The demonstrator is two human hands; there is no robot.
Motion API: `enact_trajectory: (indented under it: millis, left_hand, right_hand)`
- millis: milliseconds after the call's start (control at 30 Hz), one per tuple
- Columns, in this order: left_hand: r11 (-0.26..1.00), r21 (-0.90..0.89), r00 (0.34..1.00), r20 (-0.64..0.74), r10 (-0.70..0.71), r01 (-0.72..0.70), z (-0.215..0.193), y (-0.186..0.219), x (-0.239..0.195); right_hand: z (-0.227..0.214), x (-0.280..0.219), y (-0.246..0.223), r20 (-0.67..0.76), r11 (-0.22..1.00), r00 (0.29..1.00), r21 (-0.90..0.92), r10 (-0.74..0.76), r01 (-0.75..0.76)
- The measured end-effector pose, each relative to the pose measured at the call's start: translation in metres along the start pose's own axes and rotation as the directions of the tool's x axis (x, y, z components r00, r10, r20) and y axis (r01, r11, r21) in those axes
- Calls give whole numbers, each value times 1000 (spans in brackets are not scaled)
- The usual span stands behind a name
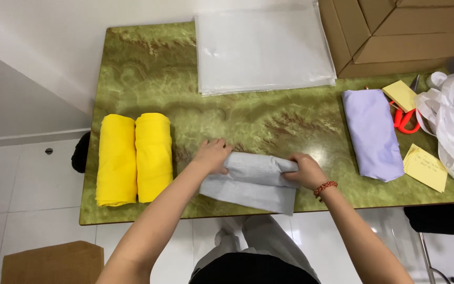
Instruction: The person takes a gray t-shirt from a clothing rack, folds it neatly on a table, and places it aside. They repeat this process with a black t-shirt and a pair of black pants, folding each item and stacking them on the table.
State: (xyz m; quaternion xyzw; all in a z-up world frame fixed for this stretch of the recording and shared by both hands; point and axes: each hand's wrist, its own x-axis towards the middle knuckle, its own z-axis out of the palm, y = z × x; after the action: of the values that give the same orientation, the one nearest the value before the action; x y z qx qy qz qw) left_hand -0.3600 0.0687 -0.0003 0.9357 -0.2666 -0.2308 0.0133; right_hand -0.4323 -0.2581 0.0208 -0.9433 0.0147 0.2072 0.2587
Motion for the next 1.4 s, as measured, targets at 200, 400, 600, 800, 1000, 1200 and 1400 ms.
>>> enact_trajectory:
  millis: [200, 400, 600, 800, 1000, 1200, 1400]
  left_hand:
    - [976, 219, 801, -583, 133, -3, 25, 21, -38]
    - [974, 185, 706, -673, 220, -127, 63, 18, -80]
    - [972, -109, 923, -351, 159, -208, 3, 21, -26]
    - [958, -274, 986, 165, -34, 79, -30, 49, -18]
    - [657, -746, 986, 163, 20, 110, 19, 43, -52]
    - [272, -958, 968, 15, -251, 85, -37, 29, -132]
    - [111, -994, 811, -59, -582, 8, -105, -48, -227]
  right_hand:
    - [48, -8, 30, -391, 885, 884, -463, -257, 53]
    - [65, -89, 8, -406, 933, 888, -355, -217, 66]
    - [100, -90, 12, -676, 931, 702, 362, 223, 53]
    - [60, -102, -106, 434, 126, 802, 844, 410, -521]
    - [96, -63, -116, 287, 187, 876, 906, 388, -380]
    - [70, -51, -211, -3, 399, 954, 909, 299, -122]
    - [37, -48, -366, 78, 554, 997, 830, 1, -65]
